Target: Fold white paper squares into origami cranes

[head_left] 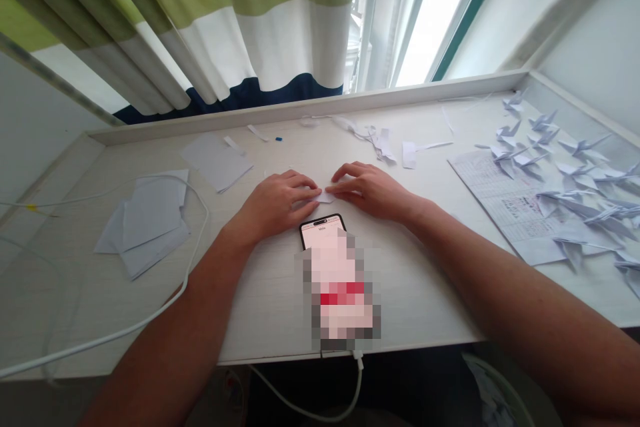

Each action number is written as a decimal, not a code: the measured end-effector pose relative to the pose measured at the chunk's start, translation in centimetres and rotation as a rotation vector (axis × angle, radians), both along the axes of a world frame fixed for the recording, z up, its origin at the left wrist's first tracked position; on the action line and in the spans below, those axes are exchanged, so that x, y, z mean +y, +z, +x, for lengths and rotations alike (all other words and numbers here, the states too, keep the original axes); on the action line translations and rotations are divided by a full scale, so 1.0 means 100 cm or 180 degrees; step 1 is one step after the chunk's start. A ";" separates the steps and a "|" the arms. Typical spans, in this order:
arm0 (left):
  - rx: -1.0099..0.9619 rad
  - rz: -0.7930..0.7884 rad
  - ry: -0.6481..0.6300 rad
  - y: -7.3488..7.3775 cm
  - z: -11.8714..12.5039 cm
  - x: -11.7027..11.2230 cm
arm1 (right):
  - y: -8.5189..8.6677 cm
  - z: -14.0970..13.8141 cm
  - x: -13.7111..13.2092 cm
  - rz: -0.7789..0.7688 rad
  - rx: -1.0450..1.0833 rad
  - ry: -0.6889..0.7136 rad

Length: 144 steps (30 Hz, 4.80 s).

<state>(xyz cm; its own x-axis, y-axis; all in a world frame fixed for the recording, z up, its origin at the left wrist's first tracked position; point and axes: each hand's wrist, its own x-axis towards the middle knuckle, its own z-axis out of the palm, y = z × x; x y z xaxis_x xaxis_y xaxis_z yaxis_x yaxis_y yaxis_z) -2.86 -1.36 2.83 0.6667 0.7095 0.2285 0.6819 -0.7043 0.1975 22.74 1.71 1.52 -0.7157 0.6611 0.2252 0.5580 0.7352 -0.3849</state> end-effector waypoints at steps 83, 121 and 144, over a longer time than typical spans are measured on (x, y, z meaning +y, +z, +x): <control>-0.1714 -0.1174 0.1160 -0.024 0.025 0.003 | -0.005 -0.015 -0.002 -0.1048 0.1248 -0.0679; -0.1912 -0.0994 0.1227 -0.030 0.032 0.004 | -0.003 -0.021 -0.002 -0.1306 0.1282 -0.0705; -0.1437 -0.0909 0.1172 -0.021 0.033 -0.001 | -0.007 -0.013 -0.002 -0.1037 0.1521 -0.0961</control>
